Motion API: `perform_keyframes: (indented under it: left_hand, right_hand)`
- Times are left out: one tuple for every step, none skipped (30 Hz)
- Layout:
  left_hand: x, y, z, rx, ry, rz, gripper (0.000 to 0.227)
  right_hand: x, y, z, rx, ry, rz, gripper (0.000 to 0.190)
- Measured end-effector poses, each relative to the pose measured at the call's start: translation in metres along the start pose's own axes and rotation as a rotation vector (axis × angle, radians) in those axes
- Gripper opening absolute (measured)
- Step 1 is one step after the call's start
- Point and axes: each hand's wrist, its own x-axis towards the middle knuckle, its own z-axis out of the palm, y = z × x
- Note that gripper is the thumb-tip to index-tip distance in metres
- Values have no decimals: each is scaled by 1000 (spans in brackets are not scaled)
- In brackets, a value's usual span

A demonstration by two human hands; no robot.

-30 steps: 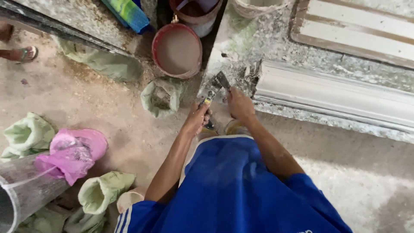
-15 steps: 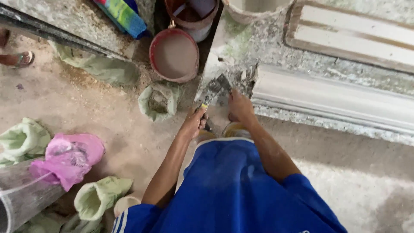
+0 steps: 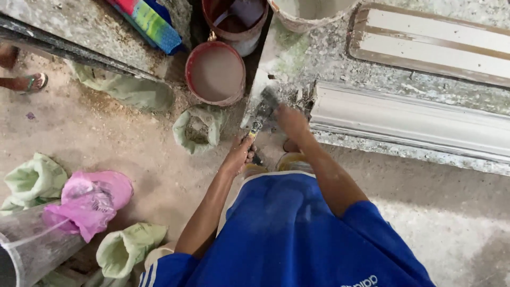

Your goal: The person scrubs long white moldings with a small brush, repeatedly working along the grooves and edges. They then scrape the surface with a metal tool and briefly handle a colorful cloth.

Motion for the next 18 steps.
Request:
perform_keyframes:
  left_hand:
    - [-1,-1,3,41,9,19,38]
    - [-1,3,4,86,15,40,36]
    - [-1,2,0,93,11,40,36]
    - [2,0,0,105,2,50,37]
    - [7,-2,0,116,-8,61,37]
    - [-10,11,5,109,-6,61,37]
    - [-26,23,10,137,35,48,36]
    - [-41,34,12,174,73,35,37]
    - [-55,39,11,175,72,36,37]
    - [-69,48,10,113,70,36,34]
    - [-83,57,8,51,69,36,31]
    - [-82,43,-5,45,68,33,31]
    - [-82,29,-19,95,134,104,26]
    - [-82,18,-33,142,207,180,21]
    - [-78,11,-41,132,214,183,21]
    - [-75,5,-52,102,284,208,21]
    - [-71,-1,-64,71,354,233,21]
    - [-75,-1,-67,61,365,236,21]
  right_hand:
    - [-3,-4,-8,-56,52,-5,41]
    - [-5,-11,-18,-110,107,-9,39]
    - [-12,-18,-5,-104,111,-7,39]
    - [-15,-22,2,-105,51,-67,39]
    - [-18,-25,10,-106,-8,-127,39]
    - [-11,-19,3,-113,-12,-128,39]
    - [-4,-12,-4,-75,56,-67,38]
    - [4,-4,-9,-30,130,-5,37]
    - [1,-8,-4,-29,131,-5,37]
    - [0,-15,-2,-117,164,-59,37]
    - [-1,-21,-1,-205,196,-112,39]
    - [6,-31,13,-210,193,-110,39]
    - [14,-42,28,-154,174,-175,39]
    - [23,-55,41,-102,153,-248,41]
    - [55,-19,66,-110,149,-255,41]
    - [95,1,90,-490,45,-418,31]
    - [146,6,110,-873,-59,-577,30]
    - [136,9,91,-881,-63,-588,30]
